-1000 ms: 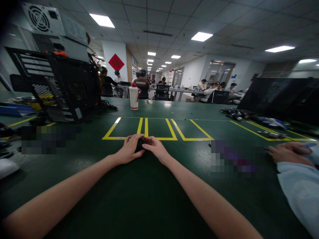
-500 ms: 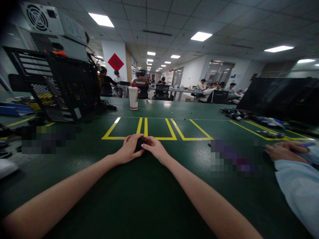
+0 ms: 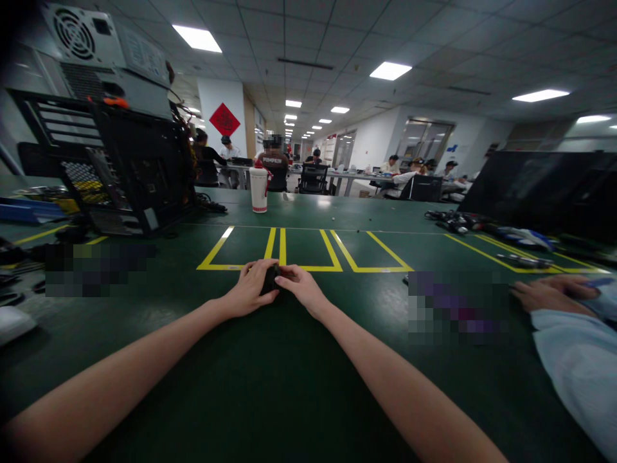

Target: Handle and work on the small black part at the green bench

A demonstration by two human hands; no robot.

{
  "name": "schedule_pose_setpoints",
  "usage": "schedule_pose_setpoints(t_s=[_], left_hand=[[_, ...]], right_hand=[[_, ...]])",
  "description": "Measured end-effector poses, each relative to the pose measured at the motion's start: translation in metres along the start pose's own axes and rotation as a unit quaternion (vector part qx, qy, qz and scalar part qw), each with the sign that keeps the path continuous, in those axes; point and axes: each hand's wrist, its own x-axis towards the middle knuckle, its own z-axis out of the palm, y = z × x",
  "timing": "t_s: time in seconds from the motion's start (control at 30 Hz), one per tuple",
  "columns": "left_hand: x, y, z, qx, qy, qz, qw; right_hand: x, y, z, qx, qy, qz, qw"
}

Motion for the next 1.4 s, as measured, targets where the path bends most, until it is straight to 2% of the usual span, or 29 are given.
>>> schedule_pose_setpoints(t_s=[0.13,0.3,0.47,0.67,0.83,1.0,1.2,1.4], left_hand=[[-0.0002,0.0001,-0.0006,-0.001,-0.001,0.003,1.0],[-0.0003,0.0013,-0.002,-0.002,-0.002,0.0,1.0],[-0.0007,0.0007,-0.0008,-0.002,-0.003,0.0,1.0],[-0.0001,-0.0012,0.0025,0.008,0.001,0.001,1.0],[0.0002,-0.0007,0.0012,0.004,0.001,0.002,1.0],[-0.0008,-0.0012,0.0005,0.002,-0.002,0.0,1.0],[-0.0008,-0.0011,0.0003,0.003,-0.005,0.003,1.0],[-0.0004,0.0005,-0.0014,-0.002,-0.006,0.001,1.0]], right_hand=[[-0.003,-0.0047,0.0014,0.022,-0.029,-0.013,0.999],[-0.0032,-0.0052,0.0024,0.008,-0.006,-0.023,1.0],[0.0004,-0.0013,0.0014,0.009,0.011,0.007,1.0],[-0.0019,-0.0059,0.0021,0.046,-0.036,-0.012,0.998],[-0.0012,-0.003,0.0008,0.025,-0.012,-0.034,0.999],[0.0016,0.0013,-0.0015,0.009,0.002,0.001,1.0],[-0.0027,-0.0055,0.0011,0.034,-0.041,-0.015,0.998],[-0.0024,-0.0071,0.002,0.014,-0.012,-0.01,1.0]])
